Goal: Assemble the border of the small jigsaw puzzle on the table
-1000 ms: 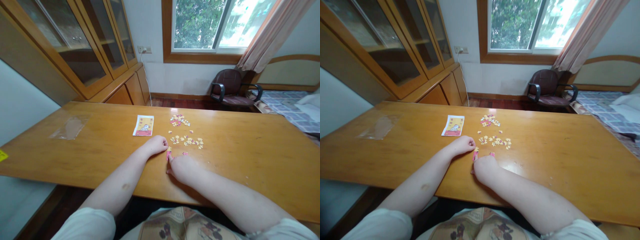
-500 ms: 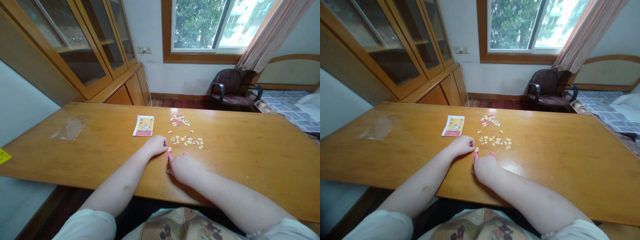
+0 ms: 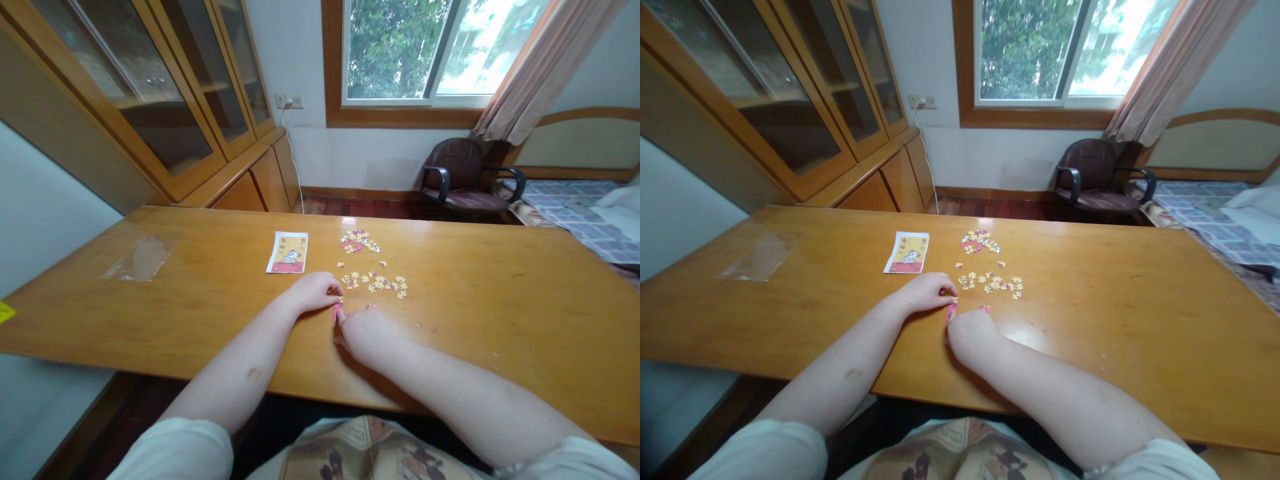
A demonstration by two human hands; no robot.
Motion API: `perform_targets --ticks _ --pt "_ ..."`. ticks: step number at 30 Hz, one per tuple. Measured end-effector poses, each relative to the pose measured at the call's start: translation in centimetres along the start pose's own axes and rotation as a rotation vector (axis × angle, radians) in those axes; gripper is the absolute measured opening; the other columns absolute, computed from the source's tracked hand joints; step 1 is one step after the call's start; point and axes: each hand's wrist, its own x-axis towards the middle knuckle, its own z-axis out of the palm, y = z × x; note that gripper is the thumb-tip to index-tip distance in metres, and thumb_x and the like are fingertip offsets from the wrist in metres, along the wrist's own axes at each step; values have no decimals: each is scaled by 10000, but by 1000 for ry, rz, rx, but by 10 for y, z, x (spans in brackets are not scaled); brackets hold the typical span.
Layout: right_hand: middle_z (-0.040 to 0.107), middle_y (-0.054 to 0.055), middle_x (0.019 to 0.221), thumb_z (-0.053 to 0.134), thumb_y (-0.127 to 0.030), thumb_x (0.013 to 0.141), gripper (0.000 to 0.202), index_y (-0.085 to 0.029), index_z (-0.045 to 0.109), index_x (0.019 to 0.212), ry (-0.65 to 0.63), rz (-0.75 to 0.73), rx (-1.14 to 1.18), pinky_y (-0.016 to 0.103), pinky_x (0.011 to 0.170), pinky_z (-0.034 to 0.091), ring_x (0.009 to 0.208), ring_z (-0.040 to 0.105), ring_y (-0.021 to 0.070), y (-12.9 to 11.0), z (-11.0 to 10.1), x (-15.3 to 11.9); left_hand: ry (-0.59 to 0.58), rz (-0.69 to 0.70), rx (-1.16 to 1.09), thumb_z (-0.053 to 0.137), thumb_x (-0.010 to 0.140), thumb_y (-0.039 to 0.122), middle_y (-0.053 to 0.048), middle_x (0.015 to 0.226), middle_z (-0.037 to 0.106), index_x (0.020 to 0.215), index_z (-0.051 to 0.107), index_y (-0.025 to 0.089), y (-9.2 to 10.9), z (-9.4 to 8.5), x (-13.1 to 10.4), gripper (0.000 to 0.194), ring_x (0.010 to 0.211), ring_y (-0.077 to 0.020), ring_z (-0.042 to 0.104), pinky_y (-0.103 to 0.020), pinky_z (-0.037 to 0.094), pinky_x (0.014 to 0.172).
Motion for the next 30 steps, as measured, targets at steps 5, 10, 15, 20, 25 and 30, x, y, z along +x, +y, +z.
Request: perform_targets --ticks 5,10,15,20,25,30 --pt "698 190 870 411 -249 926 390 -81 538 1255 98 -10 -73 421 675 521 773 689 292 2 6 2 33 -5 -20 548 813 299 -29 910 673 933 721 235 -3 1 1 220 825 -161 602 -235 440 712" --pt "688 185 879 413 -198 915 421 -86 479 1316 111 -23 -111 396 680 517 785 686 274 3 5 0 42 -20 -21 530 819 274 -30 875 675 906 723 223 -7 1 2 218 799 -155 600 -232 436 698" --pt "689 167 877 401 -124 893 311 -109 596 1134 112 21 -92 376 694 508 801 684 256 3 1 -3 13 -2 -30 545 790 248 -21 889 678 892 723 227 -11 3 3 206 793 -150 602 -228 439 707" --pt "694 163 904 374 -103 892 305 -124 613 1080 74 30 -61 377 717 502 830 681 255 2 1 -1 5 -2 -28 534 796 244 -24 912 676 893 716 222 -10 3 3 207 822 -152 600 -229 439 733" --pt "697 153 937 464 -183 865 249 -154 642 1037 43 95 -1 329 741 484 873 673 244 34 -13 -1 44 -34 -29 522 825 322 -24 858 653 938 683 219 -3 -3 -2 222 797 -160 597 -245 437 707" --pt "690 136 1014 646 -369 720 446 -189 618 1127 -13 251 75 348 705 482 918 652 296 79 -30 -5 -31 -119 -26 716 622 524 -49 1020 646 1112 573 219 10 -9 -13 594 899 -218 615 -271 451 721"
